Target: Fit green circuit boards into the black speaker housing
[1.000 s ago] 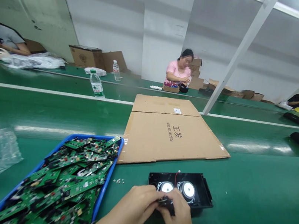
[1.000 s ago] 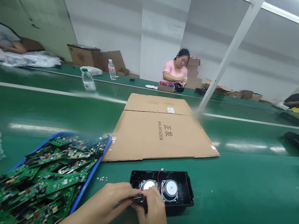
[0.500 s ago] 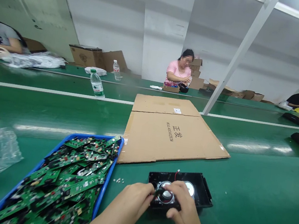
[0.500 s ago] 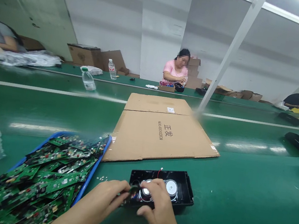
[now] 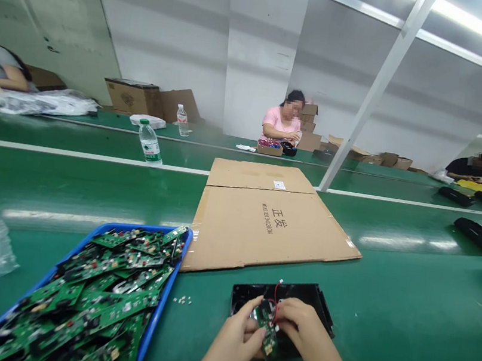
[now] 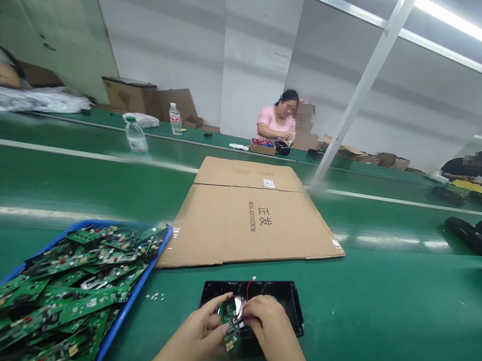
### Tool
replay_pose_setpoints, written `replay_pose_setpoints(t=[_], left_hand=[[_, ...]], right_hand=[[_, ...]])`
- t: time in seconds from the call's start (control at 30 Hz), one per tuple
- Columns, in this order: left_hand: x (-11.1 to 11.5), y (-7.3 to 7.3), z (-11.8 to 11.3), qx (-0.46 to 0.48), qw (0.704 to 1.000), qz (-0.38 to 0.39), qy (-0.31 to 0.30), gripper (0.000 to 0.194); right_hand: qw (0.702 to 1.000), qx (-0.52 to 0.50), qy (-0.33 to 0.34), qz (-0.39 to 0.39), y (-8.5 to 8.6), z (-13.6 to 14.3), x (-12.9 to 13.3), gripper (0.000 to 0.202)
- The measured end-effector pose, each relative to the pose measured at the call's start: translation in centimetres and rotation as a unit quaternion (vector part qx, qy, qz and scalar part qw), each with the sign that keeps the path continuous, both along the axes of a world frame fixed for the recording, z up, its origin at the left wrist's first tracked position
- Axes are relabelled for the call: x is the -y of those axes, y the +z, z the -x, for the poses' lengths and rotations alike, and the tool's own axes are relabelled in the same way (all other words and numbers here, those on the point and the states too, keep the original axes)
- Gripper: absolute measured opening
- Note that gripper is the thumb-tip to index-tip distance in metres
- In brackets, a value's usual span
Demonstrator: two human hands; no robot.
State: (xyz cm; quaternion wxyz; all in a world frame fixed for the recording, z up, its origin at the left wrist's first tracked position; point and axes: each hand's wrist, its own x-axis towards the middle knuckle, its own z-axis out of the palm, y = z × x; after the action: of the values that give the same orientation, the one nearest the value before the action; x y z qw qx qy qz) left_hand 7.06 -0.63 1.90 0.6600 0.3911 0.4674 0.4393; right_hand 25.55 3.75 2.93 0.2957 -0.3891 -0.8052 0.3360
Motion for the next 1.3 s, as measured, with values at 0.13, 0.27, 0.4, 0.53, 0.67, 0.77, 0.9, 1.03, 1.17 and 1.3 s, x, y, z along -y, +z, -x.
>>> replay_pose_setpoints(t=[0.13,0.27,0.4,0.53,0.67,0.77,0.9,1.03,1.17,1.3], left_hand=[[0.1,0.1,0.1,0.030,0.995,-0.017,0.097,0.065],[-0.2,1.6,0.9,-0.051,0.985,-0.092,0.138,0.041],[-0.5,2.4,1.2,-0.105,0.979,-0.103,0.144,0.037],[-0.5,2.4,1.1,-0.115,0.977,-0.118,0.136,0.032],[-0.6,2.1,0.9,-0.164,0.969,-0.128,0.132,0.026],[-0.6,1.9,0.7,-0.200,0.961,-0.136,0.136,0.024],[-0.6,2.0,0.6,-0.214,0.958,-0.140,0.131,0.021],[-0.5,1.9,0.7,-0.216,0.960,-0.136,0.112,0.021],[-0.4,1.5,0.7,-0.199,0.966,-0.132,0.104,0.019],[-0.5,1.5,0.7,-0.181,0.968,-0.138,0.104,0.017]], right_hand=[[0.994,-0.057,-0.092,0.032,-0.3,0.5,-0.2,0.017],[0.988,-0.085,-0.123,0.031,-0.7,1.5,0.0,0.025],[0.986,-0.100,-0.131,0.002,-1.0,2.5,0.6,0.022],[0.981,-0.069,-0.140,-0.116,-1.4,3.2,0.9,0.021],[0.958,-0.010,-0.157,-0.238,-2.0,3.8,0.8,0.028],[0.949,0.014,-0.169,-0.266,-2.2,4.0,0.7,0.032],[0.964,-0.006,-0.149,-0.221,-2.0,3.9,0.7,0.029],[0.970,-0.005,-0.137,-0.203,-1.8,3.7,0.8,0.028],[0.960,0.025,-0.153,-0.232,-2.1,3.9,0.9,0.031],[0.948,0.038,-0.166,-0.268,-2.4,4.2,1.1,0.033]])
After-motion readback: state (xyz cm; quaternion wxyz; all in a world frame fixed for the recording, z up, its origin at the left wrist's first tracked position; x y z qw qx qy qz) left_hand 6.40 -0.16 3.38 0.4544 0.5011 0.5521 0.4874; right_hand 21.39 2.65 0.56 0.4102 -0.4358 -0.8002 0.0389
